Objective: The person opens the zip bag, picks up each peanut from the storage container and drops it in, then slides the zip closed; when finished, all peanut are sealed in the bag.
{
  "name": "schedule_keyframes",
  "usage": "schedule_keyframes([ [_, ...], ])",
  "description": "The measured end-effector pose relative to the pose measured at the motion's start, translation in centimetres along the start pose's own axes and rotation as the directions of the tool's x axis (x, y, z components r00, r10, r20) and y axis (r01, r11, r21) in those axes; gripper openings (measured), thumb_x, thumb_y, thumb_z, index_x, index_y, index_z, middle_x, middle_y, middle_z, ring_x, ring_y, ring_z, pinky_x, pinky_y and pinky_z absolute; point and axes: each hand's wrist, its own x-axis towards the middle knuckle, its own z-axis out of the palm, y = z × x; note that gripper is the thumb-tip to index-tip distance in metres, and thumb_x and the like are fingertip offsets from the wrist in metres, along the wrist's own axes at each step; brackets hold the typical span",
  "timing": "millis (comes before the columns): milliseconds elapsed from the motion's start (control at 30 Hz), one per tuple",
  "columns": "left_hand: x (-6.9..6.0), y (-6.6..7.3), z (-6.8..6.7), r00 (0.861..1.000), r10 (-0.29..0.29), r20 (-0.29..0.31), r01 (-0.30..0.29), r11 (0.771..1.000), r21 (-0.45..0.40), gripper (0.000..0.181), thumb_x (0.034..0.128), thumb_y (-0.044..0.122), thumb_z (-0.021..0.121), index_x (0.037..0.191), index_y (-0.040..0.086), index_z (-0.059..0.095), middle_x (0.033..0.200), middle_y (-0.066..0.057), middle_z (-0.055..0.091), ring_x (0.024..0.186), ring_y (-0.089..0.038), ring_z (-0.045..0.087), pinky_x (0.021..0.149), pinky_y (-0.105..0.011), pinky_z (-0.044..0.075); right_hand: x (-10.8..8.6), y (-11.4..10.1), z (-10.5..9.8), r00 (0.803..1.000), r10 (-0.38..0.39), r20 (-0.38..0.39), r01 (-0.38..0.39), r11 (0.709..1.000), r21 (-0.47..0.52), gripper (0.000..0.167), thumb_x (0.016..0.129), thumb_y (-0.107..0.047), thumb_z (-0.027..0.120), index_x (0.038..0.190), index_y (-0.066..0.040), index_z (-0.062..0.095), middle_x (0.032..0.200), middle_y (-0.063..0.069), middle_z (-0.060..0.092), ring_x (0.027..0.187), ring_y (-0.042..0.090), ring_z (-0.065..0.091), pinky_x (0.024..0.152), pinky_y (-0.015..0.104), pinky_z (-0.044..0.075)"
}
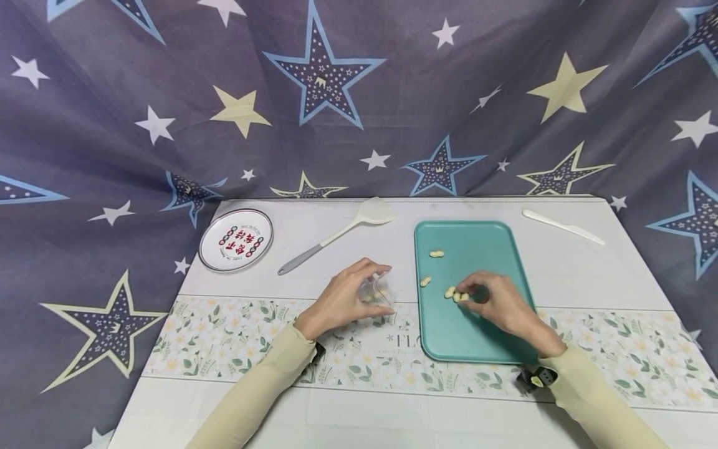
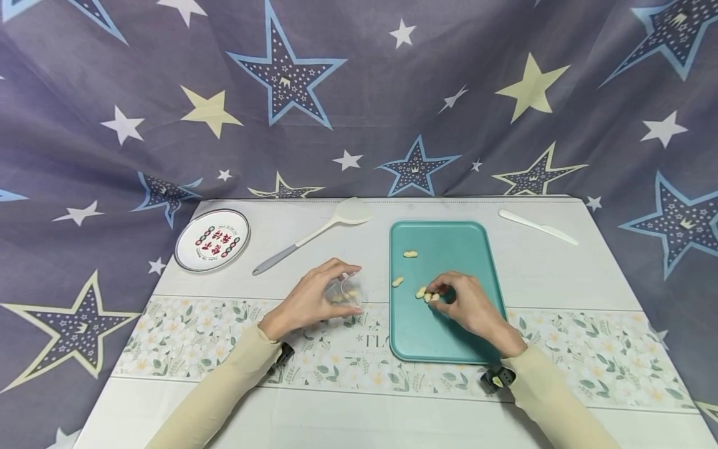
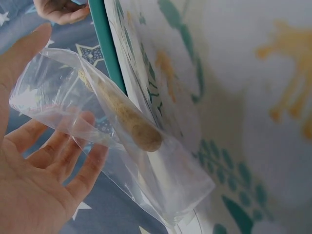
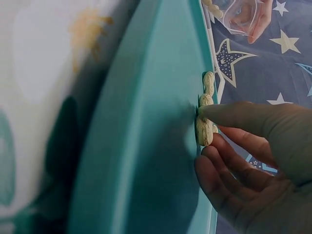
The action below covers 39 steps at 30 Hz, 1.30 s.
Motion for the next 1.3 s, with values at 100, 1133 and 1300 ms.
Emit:
schedule_keyframes([
  [100, 0.0, 0.1, -0.1, 1.0, -0.001, -0.001, 0.001, 1.0, 0.002, 0.079, 0.0776, 0.051, 0.09, 0.143, 0.018, 0.062, 0.125, -0.003, 0.068, 0.108, -0.016, 0.065, 0.088, -0.037, 0.058, 0.0, 0.0, 0.0, 1.0, 0.007, -0.002, -0.007, 1.0, 0.0, 0.022, 0.082, -0.005, 0.087, 0.101, -0.01, 0.078, 0.098, 0.003, 0.077, 0.086, 0.018, 0.07, 0.076, 0.033, 0.059],
  [1133, -0.1, 0.1, -0.3, 1.0, 0.007, -0.029, -0.007, 1.0, -0.004, 0.079, 0.0773, 0.05, 0.091, 0.144, 0.021, 0.061, 0.128, -0.002, 0.068, 0.108, -0.013, 0.064, 0.09, -0.035, 0.058, -0.4, -0.7, 0.1, 0.998, 0.011, 0.055, -0.013, 0.999, 0.039, 0.012, 0.086, -0.008, 0.084, 0.097, -0.011, 0.079, 0.083, -0.004, 0.073, 0.071, 0.001, 0.063, 0.066, 0.021, 0.056],
  [1300, 0.0, 0.1, -0.3, 1.0, 0.011, -0.028, -0.011, 1.0, -0.005, 0.078, 0.0769, 0.049, 0.091, 0.143, 0.021, 0.061, 0.127, -0.002, 0.068, 0.108, -0.013, 0.064, 0.09, -0.036, 0.058, -0.1, -1.1, 0.1, 0.999, 0.004, 0.048, -0.006, 0.999, 0.053, 0.013, 0.086, -0.007, 0.084, 0.097, -0.011, 0.078, 0.083, -0.003, 0.074, 0.072, 0.002, 0.064, 0.068, 0.021, 0.057],
])
